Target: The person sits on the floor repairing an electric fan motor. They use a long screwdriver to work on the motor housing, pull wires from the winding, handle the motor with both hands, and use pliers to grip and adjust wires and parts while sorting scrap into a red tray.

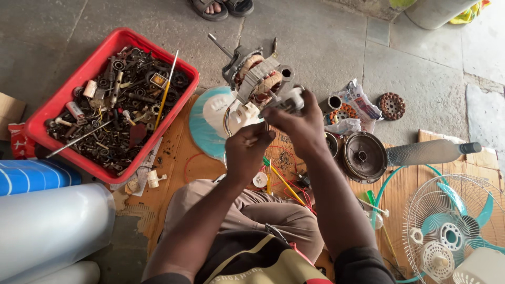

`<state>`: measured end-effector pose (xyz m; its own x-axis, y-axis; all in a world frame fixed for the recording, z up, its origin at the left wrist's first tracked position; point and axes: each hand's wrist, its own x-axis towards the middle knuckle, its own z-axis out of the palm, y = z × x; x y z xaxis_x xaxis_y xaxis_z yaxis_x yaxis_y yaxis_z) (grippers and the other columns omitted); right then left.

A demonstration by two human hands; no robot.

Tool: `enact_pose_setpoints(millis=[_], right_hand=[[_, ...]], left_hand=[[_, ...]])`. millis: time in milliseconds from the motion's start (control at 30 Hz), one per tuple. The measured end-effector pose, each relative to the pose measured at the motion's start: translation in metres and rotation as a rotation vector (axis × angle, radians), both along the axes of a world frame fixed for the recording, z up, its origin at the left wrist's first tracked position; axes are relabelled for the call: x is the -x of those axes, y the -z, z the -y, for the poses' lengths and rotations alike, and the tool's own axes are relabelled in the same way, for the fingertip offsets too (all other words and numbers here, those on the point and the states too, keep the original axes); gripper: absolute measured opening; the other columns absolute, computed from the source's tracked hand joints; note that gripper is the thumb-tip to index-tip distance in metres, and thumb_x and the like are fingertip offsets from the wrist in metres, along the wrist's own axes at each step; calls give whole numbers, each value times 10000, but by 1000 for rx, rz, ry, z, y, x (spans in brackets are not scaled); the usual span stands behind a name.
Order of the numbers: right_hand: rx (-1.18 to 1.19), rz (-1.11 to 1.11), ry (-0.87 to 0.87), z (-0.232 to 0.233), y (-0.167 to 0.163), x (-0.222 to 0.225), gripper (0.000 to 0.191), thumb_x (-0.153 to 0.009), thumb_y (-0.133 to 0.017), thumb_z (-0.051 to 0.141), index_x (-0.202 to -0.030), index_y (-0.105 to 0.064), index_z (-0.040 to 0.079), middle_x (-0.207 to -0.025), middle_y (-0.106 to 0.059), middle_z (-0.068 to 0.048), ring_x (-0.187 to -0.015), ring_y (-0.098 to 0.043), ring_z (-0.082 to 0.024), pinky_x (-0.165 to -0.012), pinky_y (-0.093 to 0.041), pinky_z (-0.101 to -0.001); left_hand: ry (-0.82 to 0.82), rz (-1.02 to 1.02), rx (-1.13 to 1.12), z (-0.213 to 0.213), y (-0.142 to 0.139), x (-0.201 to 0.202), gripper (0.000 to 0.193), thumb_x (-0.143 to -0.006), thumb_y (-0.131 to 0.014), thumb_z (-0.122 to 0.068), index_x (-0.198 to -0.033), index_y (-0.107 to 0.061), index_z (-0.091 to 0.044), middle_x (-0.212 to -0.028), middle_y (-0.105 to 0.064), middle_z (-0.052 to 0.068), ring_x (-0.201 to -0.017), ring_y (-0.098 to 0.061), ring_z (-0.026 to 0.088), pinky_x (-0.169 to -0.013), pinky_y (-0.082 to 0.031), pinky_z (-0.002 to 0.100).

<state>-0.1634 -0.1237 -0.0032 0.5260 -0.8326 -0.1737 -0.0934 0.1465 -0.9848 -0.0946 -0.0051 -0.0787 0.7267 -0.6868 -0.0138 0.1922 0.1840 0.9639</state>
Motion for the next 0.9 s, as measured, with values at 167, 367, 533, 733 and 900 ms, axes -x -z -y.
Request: enact_pose_setpoints(millis=[167, 367, 533, 733, 900], right_hand=[[-322, 274, 16, -14, 20, 17, 737, -769, -746, 26, -1433, -427, -6, -1114, -672, -118, -969, -737, -300, -820, -655, -426], [-192, 144, -338, -44, 32, 24, 971, -714, -778, -100, -1562, -348, 94, -1129, -653, -114, -975, -691, -237, -858, -618, -411], [-99, -79, -446, -31, 55, 67, 1056, -647, -819, -120, -1553, -319, 94, -1327, -581, -64, -1105, -657, -204, -919, -609, -402], [132, -956, -83, 15, 120, 75, 1044, -594, -935, 274, -1490, -448, 49, -1273, -675, -187, -1154, -683, -304, -984, -550, -384], [-7, -1167, -202, 16, 141, 63, 1004, -584, -920, 352, -1463, -516, 82, -1277, -701, -170, -1144, -698, -290, -989, -560, -379]], left_hand=[[-313, 273, 6, -19, -27, -44, 269, -943, -793, -110, -1173, -729, 11, -990, -733, 40, -865, -645, 104, -822, -567, 276], [-411, 1191, -144, 55, -71, -118, 737, -798, -934, -548, -1259, -696, -25, -1263, -662, 189, -1189, -594, 368, -1030, -454, 456], [-1, 968, -271, 79, -71, -129, 889, -713, -934, -583, -1267, -655, 53, -1267, -671, 194, -1220, -637, 339, -1067, -492, 417], [230, 802, -35, 53, -67, -146, 941, -834, -901, -559, -1443, -557, 70, -1438, -632, 216, -1347, -637, 283, -1147, -508, 385], [394, 470, -36, 43, -72, -149, 1157, -653, -903, -567, -1523, -429, 29, -1390, -661, 192, -1281, -659, 233, -1112, -543, 352]])
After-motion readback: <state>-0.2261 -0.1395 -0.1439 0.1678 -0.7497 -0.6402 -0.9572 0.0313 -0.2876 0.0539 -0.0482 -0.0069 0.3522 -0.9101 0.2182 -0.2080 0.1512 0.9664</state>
